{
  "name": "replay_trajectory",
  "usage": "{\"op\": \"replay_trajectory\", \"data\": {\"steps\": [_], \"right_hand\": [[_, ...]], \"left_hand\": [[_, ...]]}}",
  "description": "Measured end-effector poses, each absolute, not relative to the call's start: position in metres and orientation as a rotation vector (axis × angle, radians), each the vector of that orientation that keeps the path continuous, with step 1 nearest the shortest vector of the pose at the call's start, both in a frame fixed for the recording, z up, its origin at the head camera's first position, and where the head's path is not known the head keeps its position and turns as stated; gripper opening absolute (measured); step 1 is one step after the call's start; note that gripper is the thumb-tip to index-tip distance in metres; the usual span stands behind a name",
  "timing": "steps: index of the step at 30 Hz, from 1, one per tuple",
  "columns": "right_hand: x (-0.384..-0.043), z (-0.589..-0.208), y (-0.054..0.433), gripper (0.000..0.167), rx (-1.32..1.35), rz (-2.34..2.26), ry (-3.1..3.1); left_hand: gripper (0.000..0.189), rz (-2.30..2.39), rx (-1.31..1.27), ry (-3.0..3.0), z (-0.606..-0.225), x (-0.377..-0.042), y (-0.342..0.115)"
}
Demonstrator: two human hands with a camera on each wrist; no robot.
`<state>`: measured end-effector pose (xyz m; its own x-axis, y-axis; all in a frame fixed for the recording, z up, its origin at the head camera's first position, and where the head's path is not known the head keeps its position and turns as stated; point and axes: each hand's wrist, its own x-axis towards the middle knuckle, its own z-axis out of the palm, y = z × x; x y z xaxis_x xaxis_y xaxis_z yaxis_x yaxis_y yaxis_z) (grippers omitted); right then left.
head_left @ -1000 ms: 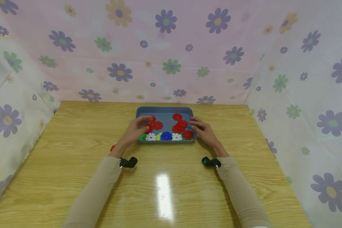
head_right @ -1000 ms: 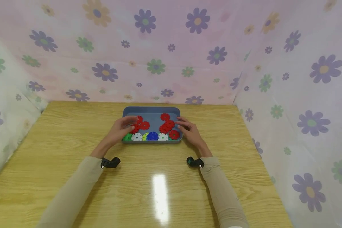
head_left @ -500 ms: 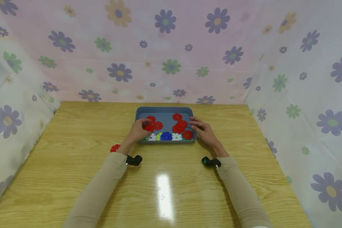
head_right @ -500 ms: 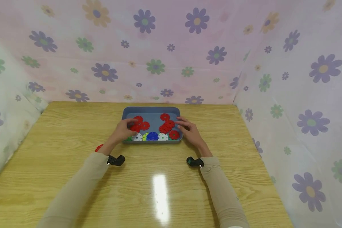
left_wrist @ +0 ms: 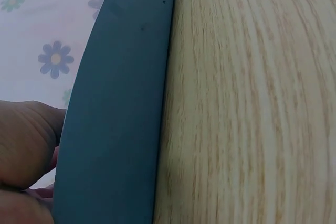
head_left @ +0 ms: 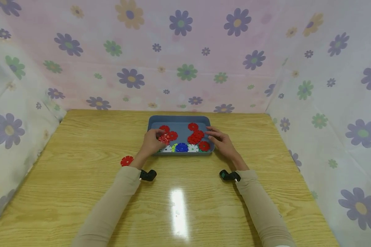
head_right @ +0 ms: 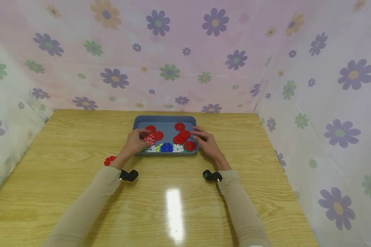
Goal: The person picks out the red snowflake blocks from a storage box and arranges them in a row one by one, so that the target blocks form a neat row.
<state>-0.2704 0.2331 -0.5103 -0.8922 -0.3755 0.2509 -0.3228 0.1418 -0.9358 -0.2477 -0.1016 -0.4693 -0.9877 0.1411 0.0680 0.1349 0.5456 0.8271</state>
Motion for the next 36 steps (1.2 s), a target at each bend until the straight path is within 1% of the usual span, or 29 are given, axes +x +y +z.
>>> {"op": "replay_trajectory", "data": {"steps": [4, 9, 16, 27, 36], "right_hand": [[-0.265, -0.5, 0.231, 0.032, -0.695, -1.883, 2.333], [-0.257, -0.484, 0.228, 0.032, -0.675, -1.863, 2.33], [-0.257, -0.484, 0.228, 0.032, -0.668, -1.881, 2.307], [-0.256, -0.48, 0.227, 0.032, -0.655, -1.877, 2.305], [-0.257, -0.479, 0.224, 0.032, -0.64, -1.867, 2.307]], "left_hand": [[0.047, 1.498, 0.188, 2.762, -0.47, -0.246, -0.099], [0.045, 1.553, 0.189, 2.734, -0.472, -0.245, -0.099], [0.037, 1.531, 0.224, 2.597, -0.47, -0.246, -0.104], [0.023, 1.553, 0.263, 2.551, -0.471, -0.248, -0.106], [0.025, 1.624, 0.211, 2.579, -0.47, -0.246, -0.105]]}}
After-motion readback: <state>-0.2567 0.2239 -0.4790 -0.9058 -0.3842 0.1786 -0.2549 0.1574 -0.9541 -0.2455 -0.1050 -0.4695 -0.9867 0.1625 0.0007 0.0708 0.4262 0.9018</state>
